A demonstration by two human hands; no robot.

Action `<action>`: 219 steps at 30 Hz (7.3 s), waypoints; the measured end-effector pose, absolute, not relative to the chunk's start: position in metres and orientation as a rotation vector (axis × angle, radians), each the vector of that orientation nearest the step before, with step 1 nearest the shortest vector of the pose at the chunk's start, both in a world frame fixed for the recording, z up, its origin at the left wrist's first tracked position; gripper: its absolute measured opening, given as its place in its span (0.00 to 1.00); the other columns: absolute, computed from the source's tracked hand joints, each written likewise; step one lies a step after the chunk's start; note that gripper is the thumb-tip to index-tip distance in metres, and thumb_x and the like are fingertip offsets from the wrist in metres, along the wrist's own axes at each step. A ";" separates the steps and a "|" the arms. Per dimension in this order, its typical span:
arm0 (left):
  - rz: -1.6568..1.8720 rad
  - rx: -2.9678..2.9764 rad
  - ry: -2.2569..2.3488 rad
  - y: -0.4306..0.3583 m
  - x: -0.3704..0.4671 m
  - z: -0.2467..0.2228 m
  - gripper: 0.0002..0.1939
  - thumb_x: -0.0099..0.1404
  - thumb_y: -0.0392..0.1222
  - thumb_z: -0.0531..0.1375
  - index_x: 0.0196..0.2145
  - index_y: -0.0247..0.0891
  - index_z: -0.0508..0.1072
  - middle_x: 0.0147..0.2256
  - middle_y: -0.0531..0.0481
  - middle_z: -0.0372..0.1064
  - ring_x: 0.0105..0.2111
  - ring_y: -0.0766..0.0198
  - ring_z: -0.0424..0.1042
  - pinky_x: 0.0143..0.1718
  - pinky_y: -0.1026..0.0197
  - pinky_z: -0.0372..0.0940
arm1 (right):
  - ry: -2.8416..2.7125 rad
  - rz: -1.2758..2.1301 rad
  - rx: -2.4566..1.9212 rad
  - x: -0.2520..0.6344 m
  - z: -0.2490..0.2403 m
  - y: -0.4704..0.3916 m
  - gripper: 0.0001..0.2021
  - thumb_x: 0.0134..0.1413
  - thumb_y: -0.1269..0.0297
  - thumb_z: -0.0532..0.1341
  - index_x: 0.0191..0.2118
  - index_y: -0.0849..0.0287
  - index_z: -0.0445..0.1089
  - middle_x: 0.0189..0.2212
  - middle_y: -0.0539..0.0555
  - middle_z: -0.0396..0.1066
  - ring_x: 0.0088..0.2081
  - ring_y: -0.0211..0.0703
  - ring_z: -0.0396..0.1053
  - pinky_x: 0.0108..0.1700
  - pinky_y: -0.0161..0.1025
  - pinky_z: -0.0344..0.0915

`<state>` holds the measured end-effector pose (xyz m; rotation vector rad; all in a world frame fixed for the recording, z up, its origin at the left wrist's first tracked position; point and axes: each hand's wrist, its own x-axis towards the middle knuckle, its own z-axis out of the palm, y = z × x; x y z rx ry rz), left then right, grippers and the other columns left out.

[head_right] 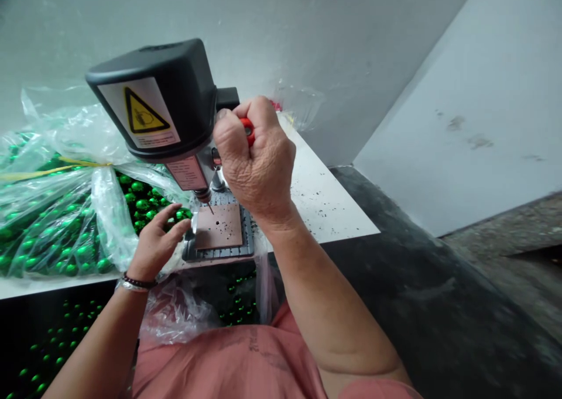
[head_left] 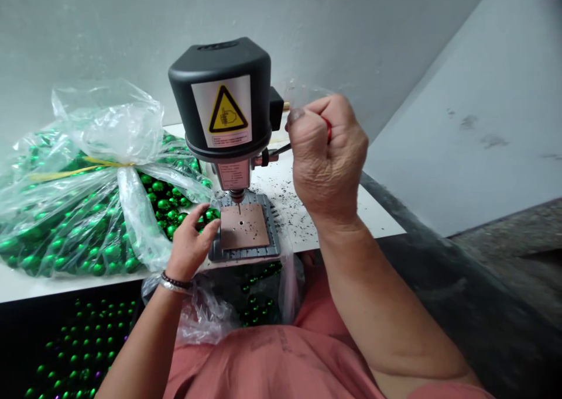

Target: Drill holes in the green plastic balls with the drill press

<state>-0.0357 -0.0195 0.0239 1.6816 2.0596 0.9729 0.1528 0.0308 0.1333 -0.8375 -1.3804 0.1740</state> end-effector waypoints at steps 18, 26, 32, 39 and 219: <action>0.613 1.737 1.838 0.011 -0.018 0.016 0.23 0.54 0.46 0.59 0.48 0.40 0.71 0.41 0.50 0.73 0.40 0.60 0.71 0.45 0.61 0.63 | -1.407 0.169 -0.833 0.156 0.133 0.029 0.11 0.54 0.61 0.52 0.24 0.58 0.56 0.17 0.44 0.50 0.20 0.26 0.52 0.24 0.28 0.54; 0.557 1.696 1.791 0.015 -0.019 0.016 0.24 0.53 0.47 0.59 0.48 0.40 0.71 0.38 0.52 0.74 0.37 0.61 0.71 0.41 0.61 0.65 | -1.452 0.254 -0.904 0.159 0.153 0.044 0.14 0.54 0.59 0.52 0.21 0.58 0.51 0.18 0.45 0.48 0.22 0.29 0.47 0.26 0.32 0.50; 0.542 1.844 1.755 0.015 -0.013 0.019 0.22 0.51 0.44 0.61 0.46 0.42 0.73 0.45 0.53 0.71 0.42 0.62 0.70 0.46 0.63 0.62 | -1.481 0.260 -1.002 0.159 0.162 0.053 0.16 0.55 0.61 0.52 0.19 0.58 0.50 0.18 0.45 0.46 0.24 0.29 0.47 0.29 0.32 0.50; 0.495 1.973 1.783 0.022 -0.012 0.011 0.19 0.53 0.47 0.59 0.43 0.42 0.74 0.43 0.50 0.72 0.45 0.60 0.67 0.48 0.61 0.60 | -1.471 0.251 -0.956 0.158 0.158 0.053 0.15 0.54 0.62 0.53 0.20 0.58 0.53 0.18 0.45 0.48 0.23 0.29 0.48 0.28 0.31 0.52; 0.694 1.942 1.669 0.018 -0.013 0.001 0.14 0.52 0.42 0.60 0.38 0.43 0.74 0.39 0.53 0.73 0.39 0.61 0.70 0.41 0.62 0.62 | -1.417 -0.039 -0.883 0.157 0.078 0.006 0.02 0.51 0.69 0.54 0.30 0.55 0.60 0.21 0.45 0.62 0.22 0.30 0.59 0.27 0.31 0.59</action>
